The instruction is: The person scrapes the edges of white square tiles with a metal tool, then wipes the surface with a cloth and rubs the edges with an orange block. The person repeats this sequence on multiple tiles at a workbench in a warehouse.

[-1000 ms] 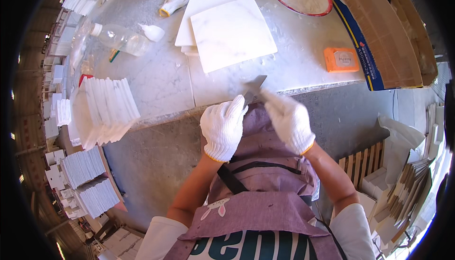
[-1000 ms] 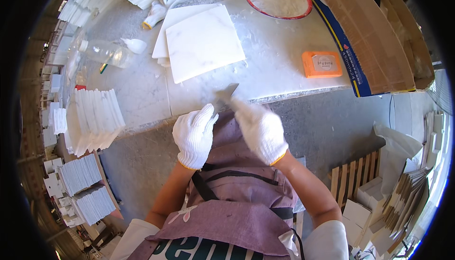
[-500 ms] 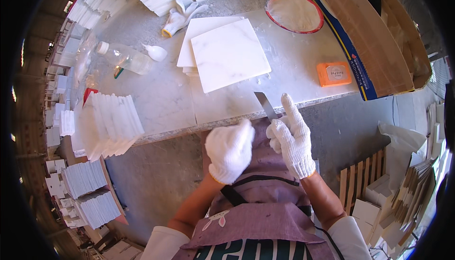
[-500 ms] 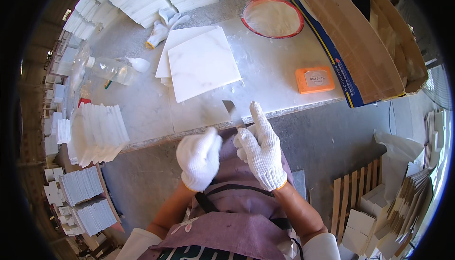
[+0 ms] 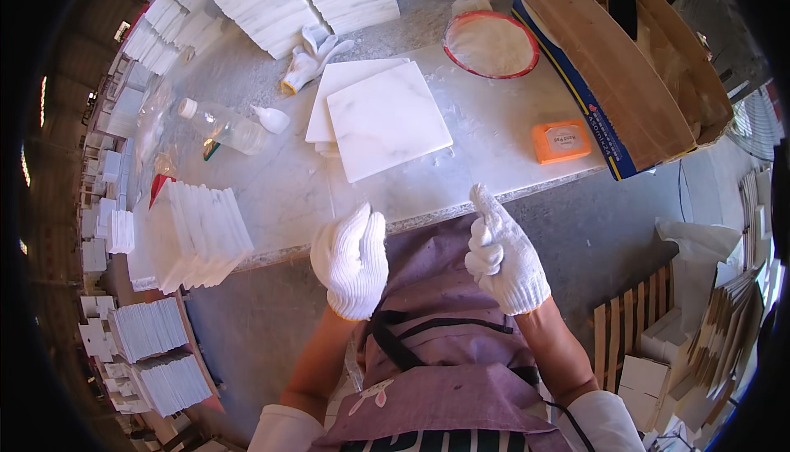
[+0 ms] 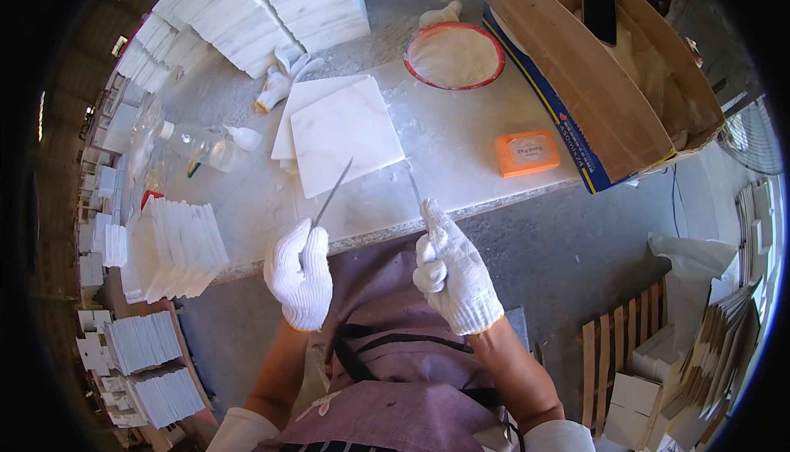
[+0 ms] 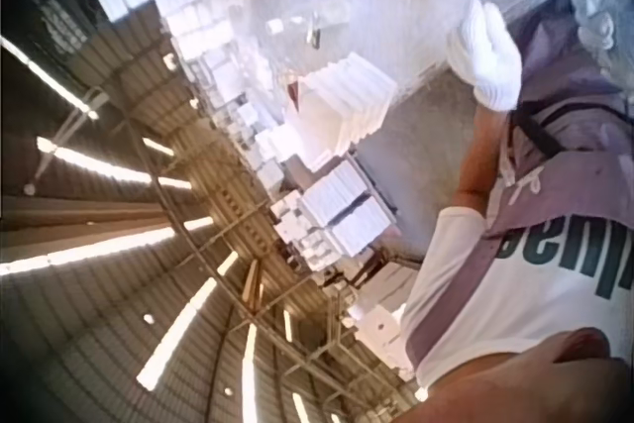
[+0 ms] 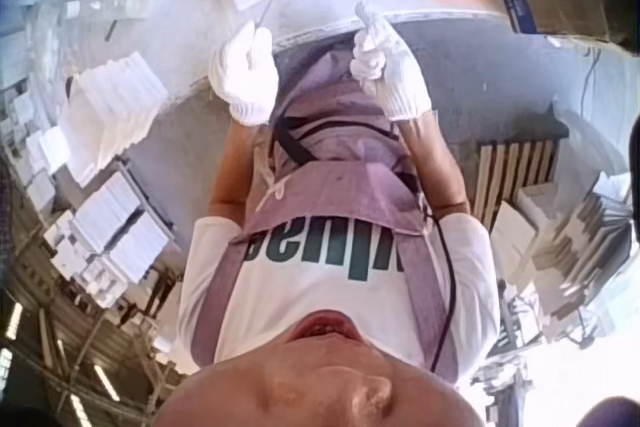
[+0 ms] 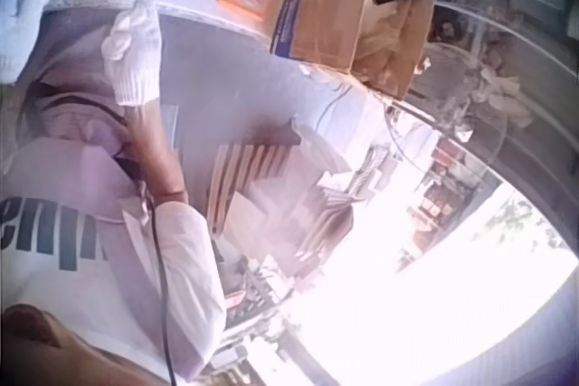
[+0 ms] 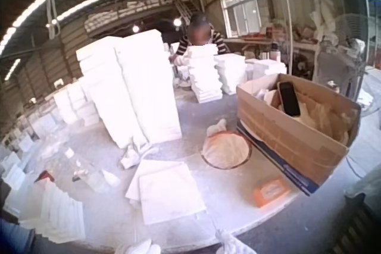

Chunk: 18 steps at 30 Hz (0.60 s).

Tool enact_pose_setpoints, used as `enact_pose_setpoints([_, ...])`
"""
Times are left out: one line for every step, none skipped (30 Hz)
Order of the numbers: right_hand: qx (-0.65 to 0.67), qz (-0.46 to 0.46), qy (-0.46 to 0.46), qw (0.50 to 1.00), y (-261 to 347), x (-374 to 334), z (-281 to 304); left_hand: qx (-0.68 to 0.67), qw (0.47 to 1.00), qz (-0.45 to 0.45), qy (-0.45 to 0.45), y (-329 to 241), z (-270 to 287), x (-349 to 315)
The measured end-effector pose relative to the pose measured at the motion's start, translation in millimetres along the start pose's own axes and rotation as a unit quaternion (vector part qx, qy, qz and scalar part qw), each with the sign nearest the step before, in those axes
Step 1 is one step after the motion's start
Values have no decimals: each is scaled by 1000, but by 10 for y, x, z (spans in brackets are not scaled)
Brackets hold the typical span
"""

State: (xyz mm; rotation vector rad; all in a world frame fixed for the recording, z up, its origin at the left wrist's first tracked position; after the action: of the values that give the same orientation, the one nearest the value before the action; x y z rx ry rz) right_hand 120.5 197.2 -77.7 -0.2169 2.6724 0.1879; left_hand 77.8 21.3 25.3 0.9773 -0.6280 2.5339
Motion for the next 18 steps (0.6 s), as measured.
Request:
enact_pose_setpoints([190, -66, 79, 976, -79, 36, -69, -33, 999, 1, 5, -74, 40, -7])
enact_pose_setpoints([217, -81, 85, 969, -89, 17, -51, -66, 998, 2, 10, -158, 69, -46])
enact_pose_setpoints([243, -98, 91, 961, -116, -6, -107, -123, 992, 14, 10, -171, 55, -116])
enact_pose_setpoints([268, -114, 96, 952, -138, -29, -149, -143, 990, -7, 7, -228, 72, -147])
enact_pose_setpoints([284, -132, 121, 942, -161, -48, -169, -161, 986, -47, 3, -332, 89, -154])
enact_pose_setpoints([276, -135, 131, 942, -168, -66, -195, -177, 981, -85, -5, -456, 133, -127])
enact_pose_setpoints([269, -138, 141, 943, -177, -93, -229, -135, 983, -117, 44, -580, 100, -103])
enact_pose_setpoints([261, -140, 151, 943, -185, -129, -263, -104, 983, -118, 90, -601, 6, -118])
enact_pose_setpoints([216, -118, 145, 958, -157, -174, -275, -88, 989, -103, 61, -526, 4, -82])
enact_pose_setpoints([159, -93, 127, 975, -93, -167, -204, -72, 993, -88, 32, -428, 9, -30])
enact_pose_setpoints([103, -66, 109, 987, 5, -144, -113, -54, 997, -34, 31, -275, 21, 47])
enact_pose_setpoints([47, -35, 91, 994, 99, -122, -50, -49, 998, -1, 49, -154, 9, 154])
enact_pose_setpoints([-87, 59, 20, 994, 300, -169, -68, -50, 997, -34, 40, -142, 40, 301])
enact_pose_setpoints([-148, 113, 16, 982, 453, -212, -125, -48, 996, -66, 31, -149, 66, 462])
enact_pose_setpoints([-202, 146, 19, 968, 615, -230, -205, -45, 995, -79, 47, -162, 35, 626])
enact_pose_setpoints([-256, 181, 17, 950, 797, -236, -290, -44, 993, -91, 66, -188, -10, 782])
enact_pose_setpoints([-347, 221, 5, 911, 1008, -227, -408, -34, 989, -82, 119, -207, -111, 963])
enact_pose_setpoints([-426, 263, -8, 866, 1208, -221, -582, -28, 982, -101, 157, -229, -255, 1137])
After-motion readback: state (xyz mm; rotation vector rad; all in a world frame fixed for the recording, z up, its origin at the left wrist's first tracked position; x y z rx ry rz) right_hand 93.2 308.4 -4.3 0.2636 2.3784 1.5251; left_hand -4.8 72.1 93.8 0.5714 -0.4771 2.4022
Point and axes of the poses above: each hand's wrist, its own x-axis towards the middle knuckle, its own z-axis out of the back of the hand, y = z × x, the point moved 8 cm from there along x, towards the middle knuckle, and after that the axes turned 8 degrees about x, right-handed, at the moved point
